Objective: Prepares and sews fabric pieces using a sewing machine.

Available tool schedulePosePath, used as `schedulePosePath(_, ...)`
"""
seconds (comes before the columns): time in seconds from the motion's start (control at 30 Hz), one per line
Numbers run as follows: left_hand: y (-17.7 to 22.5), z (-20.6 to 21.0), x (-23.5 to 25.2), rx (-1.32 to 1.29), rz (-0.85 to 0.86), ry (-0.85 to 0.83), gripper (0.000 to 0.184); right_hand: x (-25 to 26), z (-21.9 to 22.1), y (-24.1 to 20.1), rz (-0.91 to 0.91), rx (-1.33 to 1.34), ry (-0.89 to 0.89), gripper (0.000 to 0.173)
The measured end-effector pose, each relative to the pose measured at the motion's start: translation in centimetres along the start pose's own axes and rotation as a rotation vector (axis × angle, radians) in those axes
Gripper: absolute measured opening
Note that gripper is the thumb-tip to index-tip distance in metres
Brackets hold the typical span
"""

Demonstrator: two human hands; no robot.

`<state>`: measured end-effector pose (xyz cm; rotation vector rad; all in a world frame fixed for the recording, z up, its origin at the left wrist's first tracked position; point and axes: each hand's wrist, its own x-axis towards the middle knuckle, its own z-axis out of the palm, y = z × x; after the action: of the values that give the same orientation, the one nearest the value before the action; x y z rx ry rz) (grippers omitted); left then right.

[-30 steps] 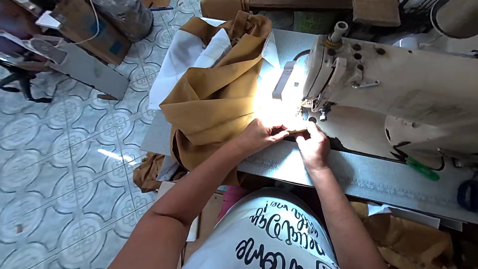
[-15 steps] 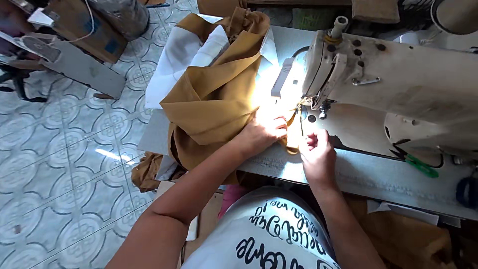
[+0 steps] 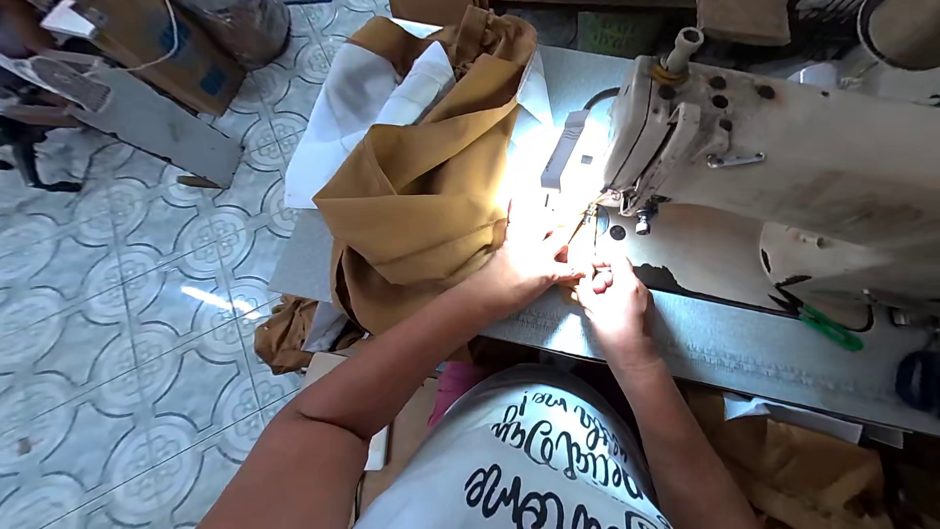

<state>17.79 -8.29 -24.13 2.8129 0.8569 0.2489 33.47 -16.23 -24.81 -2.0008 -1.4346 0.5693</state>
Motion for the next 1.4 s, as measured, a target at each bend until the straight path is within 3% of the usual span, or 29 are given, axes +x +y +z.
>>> schedulePosePath(0.1,0.4,-0.6,0.1,0.017,-0.040,-0.043,0.034,0.1,-0.1,-0.2,-0.032,-0.109,-0.042,0.018)
schedulePosePath(0.37,0.1,-0.7,0.1,0.052,-0.064,-0.073,0.030,0.0,-0.3,-0.1,-0.136,-0.186,-0.018,0.012)
schedulePosePath(0.67,-0.2,-0.1,0.0,0.068,-0.038,-0.040,0.028,-0.6,0.8,1.2,-0.342,-0.340,0.078,0.017)
schedulePosePath(0.93,-0.9,-0.3,0.2,0.053,-0.017,-0.034,0.035,-0.1,1.2,1.7,-0.358,-0.328,0.113,0.018)
schedulePosePath(1.17,-3.7,0.9,3.0,0.009,0.020,0.166,0.023,3.2,1.8,1.6,-0.337,-0.356,0.120,0.024)
schedulePosePath(1.3,-4.5,1.1,3.5,0.009,0.038,0.166,0.034,4.3,1.7,1.4,-0.327,-0.380,0.115,0.022)
schedulePosePath(1.4,-4.7,1.5,3.5,-0.044,0.051,0.155,0.037,4.3,1.3,2.5,-0.326,-0.256,0.104,0.022)
